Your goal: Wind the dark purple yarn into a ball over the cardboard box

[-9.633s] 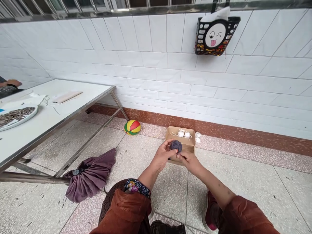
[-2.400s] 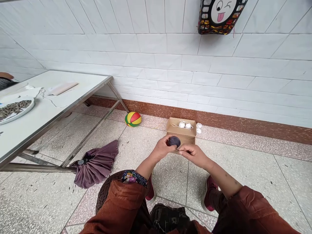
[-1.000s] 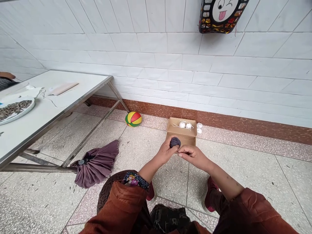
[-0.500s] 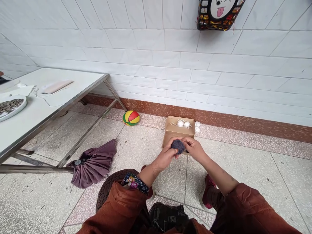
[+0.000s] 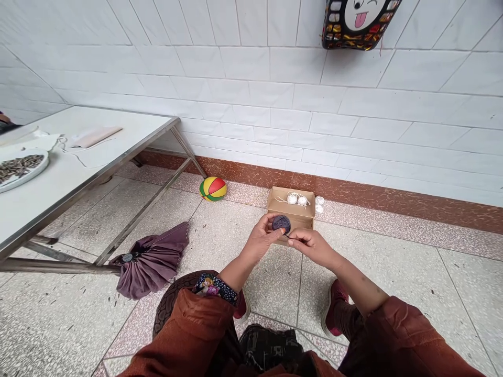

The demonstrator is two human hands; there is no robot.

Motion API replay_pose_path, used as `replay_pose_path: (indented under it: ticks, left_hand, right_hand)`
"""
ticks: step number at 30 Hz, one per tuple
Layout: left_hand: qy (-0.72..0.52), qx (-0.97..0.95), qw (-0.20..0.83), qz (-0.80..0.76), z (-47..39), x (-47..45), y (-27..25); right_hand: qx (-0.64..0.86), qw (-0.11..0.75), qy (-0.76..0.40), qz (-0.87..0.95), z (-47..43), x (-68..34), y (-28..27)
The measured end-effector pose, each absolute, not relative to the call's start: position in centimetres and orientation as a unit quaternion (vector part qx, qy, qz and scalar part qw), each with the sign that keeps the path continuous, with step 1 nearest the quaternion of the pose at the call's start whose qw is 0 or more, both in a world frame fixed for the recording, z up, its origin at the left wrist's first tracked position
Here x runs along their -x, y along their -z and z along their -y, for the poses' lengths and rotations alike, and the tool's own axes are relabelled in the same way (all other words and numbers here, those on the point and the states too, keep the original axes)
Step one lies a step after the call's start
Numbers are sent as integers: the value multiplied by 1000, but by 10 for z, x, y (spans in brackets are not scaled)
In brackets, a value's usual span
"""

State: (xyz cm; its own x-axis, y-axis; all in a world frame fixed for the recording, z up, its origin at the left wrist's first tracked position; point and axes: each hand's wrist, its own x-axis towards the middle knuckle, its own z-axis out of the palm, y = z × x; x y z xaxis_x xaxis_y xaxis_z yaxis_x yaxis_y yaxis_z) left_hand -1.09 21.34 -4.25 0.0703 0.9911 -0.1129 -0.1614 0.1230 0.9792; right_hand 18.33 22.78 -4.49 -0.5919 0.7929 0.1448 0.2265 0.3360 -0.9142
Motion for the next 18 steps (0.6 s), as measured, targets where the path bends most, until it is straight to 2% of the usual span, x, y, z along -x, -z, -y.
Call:
replay_pose_path:
  ticks: [4, 8, 12, 18]
  left_hand:
    - [-428, -526, 534, -505, -210, 8, 47]
    - [-399, -562, 618, -378, -204, 2, 44]
    - [-459, -490, 665, -328, -208, 0, 44]
    - [-495, -450, 593, -449, -218, 6, 50]
  right_hand:
    - [362, 356, -555, 659, -233, -188, 33]
    - [410, 386, -522, 641, -246, -187, 44]
    - [450, 353, -459, 680, -249, -184, 64]
    - [366, 281, -436, 772, -232, -184, 59]
